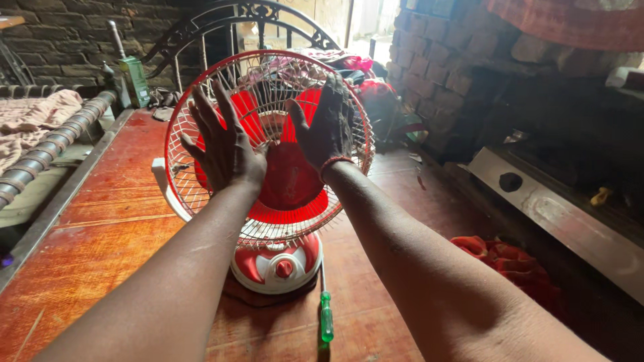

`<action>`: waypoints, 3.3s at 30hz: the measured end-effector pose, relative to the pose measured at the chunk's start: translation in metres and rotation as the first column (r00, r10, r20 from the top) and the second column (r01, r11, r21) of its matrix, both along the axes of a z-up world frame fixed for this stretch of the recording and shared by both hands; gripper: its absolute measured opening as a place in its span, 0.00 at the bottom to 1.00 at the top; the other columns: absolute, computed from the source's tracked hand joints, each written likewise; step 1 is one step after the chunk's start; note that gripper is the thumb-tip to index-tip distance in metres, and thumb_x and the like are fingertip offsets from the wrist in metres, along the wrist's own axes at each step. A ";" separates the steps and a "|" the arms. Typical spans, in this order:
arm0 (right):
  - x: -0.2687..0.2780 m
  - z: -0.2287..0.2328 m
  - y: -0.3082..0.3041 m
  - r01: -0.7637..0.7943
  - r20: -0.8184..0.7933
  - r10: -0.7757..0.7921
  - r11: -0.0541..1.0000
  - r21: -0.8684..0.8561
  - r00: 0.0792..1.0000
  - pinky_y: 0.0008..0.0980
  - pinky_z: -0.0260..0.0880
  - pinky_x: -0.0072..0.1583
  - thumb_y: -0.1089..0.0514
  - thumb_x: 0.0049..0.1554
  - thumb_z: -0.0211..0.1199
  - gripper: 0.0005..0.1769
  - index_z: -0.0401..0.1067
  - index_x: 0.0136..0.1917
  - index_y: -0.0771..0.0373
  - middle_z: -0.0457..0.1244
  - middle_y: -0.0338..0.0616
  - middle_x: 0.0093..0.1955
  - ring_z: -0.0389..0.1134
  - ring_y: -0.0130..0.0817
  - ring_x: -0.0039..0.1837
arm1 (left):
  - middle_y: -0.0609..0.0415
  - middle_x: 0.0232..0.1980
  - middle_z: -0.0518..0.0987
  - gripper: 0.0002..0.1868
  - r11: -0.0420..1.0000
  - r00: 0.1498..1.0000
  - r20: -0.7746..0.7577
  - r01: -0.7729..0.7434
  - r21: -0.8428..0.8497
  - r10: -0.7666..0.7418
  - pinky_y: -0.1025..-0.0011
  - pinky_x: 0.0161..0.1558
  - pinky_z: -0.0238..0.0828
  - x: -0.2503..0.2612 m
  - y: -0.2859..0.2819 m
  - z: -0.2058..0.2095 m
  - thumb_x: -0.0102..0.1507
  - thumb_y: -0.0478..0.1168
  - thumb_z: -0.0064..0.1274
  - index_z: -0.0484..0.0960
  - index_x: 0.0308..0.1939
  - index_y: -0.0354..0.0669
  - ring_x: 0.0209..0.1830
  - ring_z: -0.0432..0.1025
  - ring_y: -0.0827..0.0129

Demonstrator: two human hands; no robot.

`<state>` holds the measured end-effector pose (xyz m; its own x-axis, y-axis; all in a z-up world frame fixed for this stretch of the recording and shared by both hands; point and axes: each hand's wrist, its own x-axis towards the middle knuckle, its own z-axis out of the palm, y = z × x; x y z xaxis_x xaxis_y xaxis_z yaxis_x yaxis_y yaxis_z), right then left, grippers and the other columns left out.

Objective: The person aligns and secures the front wire cage of a red and white electric fan onto its base. They repeatedly adjust the cage with both hands to ensure it is properly seated and then rotate the fan head to check the fit.

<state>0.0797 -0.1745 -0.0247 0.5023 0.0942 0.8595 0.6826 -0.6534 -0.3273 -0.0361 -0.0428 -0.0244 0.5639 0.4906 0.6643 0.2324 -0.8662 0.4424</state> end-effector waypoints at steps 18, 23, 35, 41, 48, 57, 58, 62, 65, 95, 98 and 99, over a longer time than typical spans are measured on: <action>-0.009 0.000 0.018 0.145 0.076 -0.141 0.988 -0.052 0.987 0.66 0.36 0.81 0.25 0.64 0.52 0.44 0.46 0.85 0.41 0.34 0.42 0.89 0.32 0.58 0.88 | 0.42 0.84 0.27 0.72 1.000 0.999 -0.054 0.005 0.025 -0.004 0.27 0.73 0.37 0.000 0.004 -0.002 0.53 0.63 0.71 0.23 0.79 0.71 0.85 0.32 0.47; -0.007 0.020 0.024 0.089 0.085 -0.076 0.983 -0.158 0.994 0.73 0.36 0.78 0.22 0.61 0.56 0.47 0.47 0.84 0.38 0.38 0.43 0.89 0.31 0.60 0.87 | 0.44 0.84 0.27 0.70 0.999 0.998 -0.060 -0.012 0.032 0.014 0.28 0.73 0.38 0.001 0.004 0.000 0.54 0.61 0.71 0.26 0.80 0.72 0.85 0.32 0.50; -0.008 0.022 0.024 0.017 -0.018 -0.020 0.981 -0.193 1.000 0.72 0.37 0.77 0.18 0.58 0.53 0.51 0.44 0.85 0.40 0.36 0.46 0.88 0.27 0.65 0.87 | 0.41 0.84 0.29 0.68 0.996 0.998 -0.013 0.059 0.069 -0.058 0.23 0.71 0.39 -0.008 0.005 -0.003 0.56 0.58 0.71 0.30 0.82 0.67 0.85 0.31 0.46; -0.017 0.011 0.029 0.117 0.002 -0.119 0.971 -0.207 0.993 0.72 0.29 0.79 0.20 0.62 0.49 0.49 0.42 0.86 0.41 0.33 0.42 0.90 0.27 0.55 0.88 | 0.39 0.84 0.30 0.65 0.994 0.997 0.013 0.076 0.077 -0.077 0.22 0.70 0.38 -0.008 0.006 -0.005 0.57 0.59 0.69 0.32 0.82 0.66 0.85 0.31 0.44; -0.027 0.003 0.030 0.128 0.049 -0.121 0.975 -0.179 0.991 0.68 0.28 0.81 0.23 0.66 0.45 0.46 0.38 0.87 0.43 0.30 0.45 0.90 0.27 0.54 0.89 | 0.37 0.84 0.31 0.62 0.990 0.995 0.053 0.078 0.114 -0.084 0.22 0.70 0.39 -0.009 0.005 -0.009 0.58 0.61 0.67 0.37 0.83 0.64 0.85 0.32 0.44; -0.039 -0.012 0.024 0.138 0.204 -0.098 0.972 -0.191 0.974 0.64 0.35 0.83 0.32 0.68 0.47 0.44 0.37 0.87 0.49 0.32 0.53 0.90 0.32 0.59 0.89 | 0.40 0.84 0.30 0.56 0.990 0.997 0.029 0.064 0.130 -0.068 0.26 0.72 0.35 -0.006 0.006 -0.015 0.63 0.63 0.60 0.38 0.84 0.64 0.86 0.29 0.48; -0.041 -0.014 0.021 0.132 0.198 -0.095 0.974 -0.185 0.976 0.63 0.36 0.83 0.33 0.69 0.47 0.43 0.38 0.87 0.50 0.33 0.53 0.90 0.33 0.59 0.89 | 0.40 0.85 0.29 0.56 0.989 0.997 0.001 0.072 0.132 -0.073 0.26 0.72 0.34 -0.006 0.006 -0.014 0.63 0.64 0.58 0.37 0.84 0.64 0.86 0.28 0.48; -0.052 -0.017 0.020 0.120 0.152 -0.088 0.970 -0.211 0.984 0.63 0.36 0.81 0.34 0.67 0.48 0.43 0.39 0.86 0.51 0.34 0.52 0.89 0.34 0.57 0.88 | 0.40 0.85 0.27 0.52 0.992 0.998 -0.041 0.059 0.115 -0.055 0.26 0.73 0.32 -0.012 0.003 -0.016 0.67 0.69 0.49 0.37 0.84 0.62 0.86 0.25 0.50; -0.056 -0.014 0.019 0.131 0.132 -0.103 0.966 -0.223 0.986 0.63 0.35 0.81 0.34 0.66 0.49 0.44 0.40 0.86 0.52 0.34 0.53 0.88 0.34 0.57 0.88 | 0.39 0.84 0.27 0.50 0.991 0.997 -0.074 0.048 0.123 -0.039 0.26 0.72 0.33 -0.013 0.000 -0.012 0.68 0.71 0.42 0.37 0.85 0.61 0.85 0.24 0.49; -0.059 -0.019 0.016 0.056 0.135 -0.029 0.978 -0.199 0.990 0.64 0.33 0.81 0.37 0.67 0.53 0.42 0.44 0.85 0.54 0.39 0.57 0.87 0.36 0.60 0.87 | 0.36 0.83 0.28 0.51 0.981 0.993 -0.118 0.002 0.192 0.021 0.26 0.72 0.37 -0.017 -0.004 -0.011 0.67 0.73 0.39 0.36 0.84 0.59 0.85 0.30 0.45; -0.058 -0.019 0.017 0.051 0.127 -0.027 0.980 -0.193 0.992 0.64 0.33 0.81 0.37 0.66 0.54 0.43 0.45 0.85 0.54 0.38 0.56 0.87 0.36 0.59 0.87 | 0.36 0.84 0.29 0.50 0.982 0.992 -0.123 -0.003 0.189 0.027 0.26 0.72 0.36 -0.015 -0.003 -0.013 0.67 0.74 0.36 0.36 0.84 0.60 0.85 0.30 0.46; -0.058 -0.019 0.018 0.048 0.124 -0.024 0.980 -0.194 0.992 0.63 0.33 0.81 0.37 0.65 0.54 0.43 0.45 0.85 0.53 0.38 0.56 0.87 0.35 0.59 0.87 | 0.37 0.84 0.29 0.49 0.983 0.992 -0.127 -0.006 0.185 0.029 0.26 0.72 0.35 -0.015 -0.002 -0.013 0.68 0.75 0.35 0.36 0.84 0.61 0.86 0.30 0.46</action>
<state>0.0217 -0.1564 -0.0441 0.4025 0.2505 0.8805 0.6840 -0.7216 -0.1074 -0.0511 -0.0448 -0.0377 0.6427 0.3771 0.6669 0.2927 -0.9253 0.2411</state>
